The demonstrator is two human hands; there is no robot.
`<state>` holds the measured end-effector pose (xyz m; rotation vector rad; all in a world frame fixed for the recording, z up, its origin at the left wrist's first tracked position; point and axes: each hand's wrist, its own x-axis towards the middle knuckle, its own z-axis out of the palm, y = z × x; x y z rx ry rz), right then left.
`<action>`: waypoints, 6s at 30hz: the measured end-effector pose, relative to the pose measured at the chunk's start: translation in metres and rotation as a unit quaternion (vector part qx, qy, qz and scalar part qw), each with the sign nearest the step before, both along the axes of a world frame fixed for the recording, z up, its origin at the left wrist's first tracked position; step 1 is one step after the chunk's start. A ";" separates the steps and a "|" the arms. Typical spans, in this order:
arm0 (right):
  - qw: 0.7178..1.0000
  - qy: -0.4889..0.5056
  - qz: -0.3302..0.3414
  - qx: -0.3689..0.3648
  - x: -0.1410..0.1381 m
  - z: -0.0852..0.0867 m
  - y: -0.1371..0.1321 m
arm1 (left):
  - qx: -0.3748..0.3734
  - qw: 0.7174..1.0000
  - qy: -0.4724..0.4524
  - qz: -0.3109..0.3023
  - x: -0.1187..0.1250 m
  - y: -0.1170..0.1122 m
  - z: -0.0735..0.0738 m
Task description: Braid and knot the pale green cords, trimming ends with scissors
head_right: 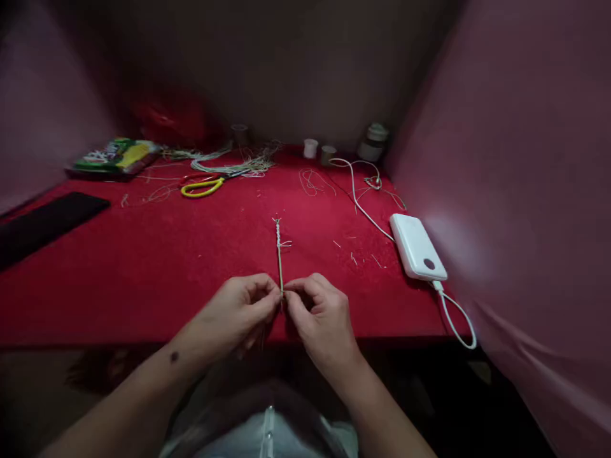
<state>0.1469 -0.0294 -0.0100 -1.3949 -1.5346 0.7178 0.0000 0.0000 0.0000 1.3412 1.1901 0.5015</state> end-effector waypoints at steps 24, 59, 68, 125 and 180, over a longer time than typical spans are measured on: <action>0.955 0.130 0.115 -0.242 0.010 0.020 0.014 | -0.007 1.000 -0.022 -0.002 -0.012 -0.005 0.003; 0.987 -0.031 0.116 -0.104 0.005 0.012 0.012 | -0.001 0.999 -0.032 -0.005 -0.013 -0.005 0.005; 0.989 0.002 0.120 -0.087 -0.003 0.021 0.021 | -0.002 0.999 -0.036 -0.002 -0.012 -0.005 0.008; 0.837 0.286 0.283 -0.371 0.000 0.020 0.058 | -0.071 0.991 -0.117 -0.012 -0.023 0.003 0.006; 0.856 0.255 0.269 -0.359 0.000 0.018 0.053 | -0.085 0.991 -0.106 -0.001 -0.025 0.001 0.010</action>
